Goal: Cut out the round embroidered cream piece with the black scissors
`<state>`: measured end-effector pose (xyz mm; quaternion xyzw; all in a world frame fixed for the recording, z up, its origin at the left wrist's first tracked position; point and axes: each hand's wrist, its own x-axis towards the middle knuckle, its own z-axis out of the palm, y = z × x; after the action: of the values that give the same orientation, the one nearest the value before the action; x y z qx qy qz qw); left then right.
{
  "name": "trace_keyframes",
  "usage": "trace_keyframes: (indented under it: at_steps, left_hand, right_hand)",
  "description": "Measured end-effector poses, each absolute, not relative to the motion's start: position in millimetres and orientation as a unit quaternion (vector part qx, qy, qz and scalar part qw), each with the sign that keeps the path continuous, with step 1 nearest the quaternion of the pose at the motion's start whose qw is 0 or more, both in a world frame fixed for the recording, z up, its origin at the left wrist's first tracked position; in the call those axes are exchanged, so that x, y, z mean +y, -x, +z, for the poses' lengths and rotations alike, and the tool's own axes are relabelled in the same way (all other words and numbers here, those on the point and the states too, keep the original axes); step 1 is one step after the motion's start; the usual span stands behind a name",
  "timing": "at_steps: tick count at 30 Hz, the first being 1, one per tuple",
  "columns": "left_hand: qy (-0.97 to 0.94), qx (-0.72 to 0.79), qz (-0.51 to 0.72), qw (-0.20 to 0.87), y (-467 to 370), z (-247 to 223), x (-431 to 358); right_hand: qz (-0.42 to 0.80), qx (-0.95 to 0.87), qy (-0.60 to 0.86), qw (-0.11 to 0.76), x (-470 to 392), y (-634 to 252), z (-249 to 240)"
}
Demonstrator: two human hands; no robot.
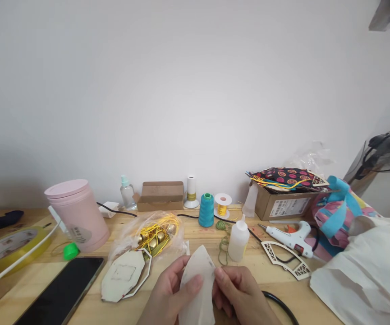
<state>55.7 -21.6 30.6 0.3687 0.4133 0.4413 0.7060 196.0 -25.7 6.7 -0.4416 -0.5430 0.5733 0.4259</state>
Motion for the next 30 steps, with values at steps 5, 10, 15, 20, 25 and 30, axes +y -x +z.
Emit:
trace_keyframes:
  at_steps: [5, 10, 15, 20, 25, 30]
  left_hand:
    - [-0.351, 0.403, 0.427, 0.729, -55.7, 30.5, -22.1]
    - [-0.332, 0.401, 0.373, 0.768, -54.1, 29.2, -22.4]
    - [-0.308, 0.368, 0.37, 0.795, -55.1, 28.0, -21.4]
    - [-0.312, 0.366, 0.374, 0.793, -54.8, 21.3, -19.2]
    - [-0.319, 0.351, 0.351, 0.808, -55.0, 15.4, -18.5]
    - [-0.345, 0.354, 0.321, 0.808, -52.0, 14.0, -17.2]
  right_hand:
    - [0.527, -0.572, 0.461, 0.427, -24.6, -197.7, 5.1]
    - [0.468, -0.596, 0.489, 0.432, -27.0, -199.9, 8.3]
    - [0.417, -0.63, 0.501, 0.423, -29.6, -199.4, 13.6]
    - [0.387, -0.655, 0.52, 0.389, -27.6, -198.7, 7.4]
    - [0.425, -0.634, 0.499, 0.409, -28.0, -198.4, 4.7]
    - [0.572, -0.517, 0.456, 0.445, -27.8, -194.9, 10.9]
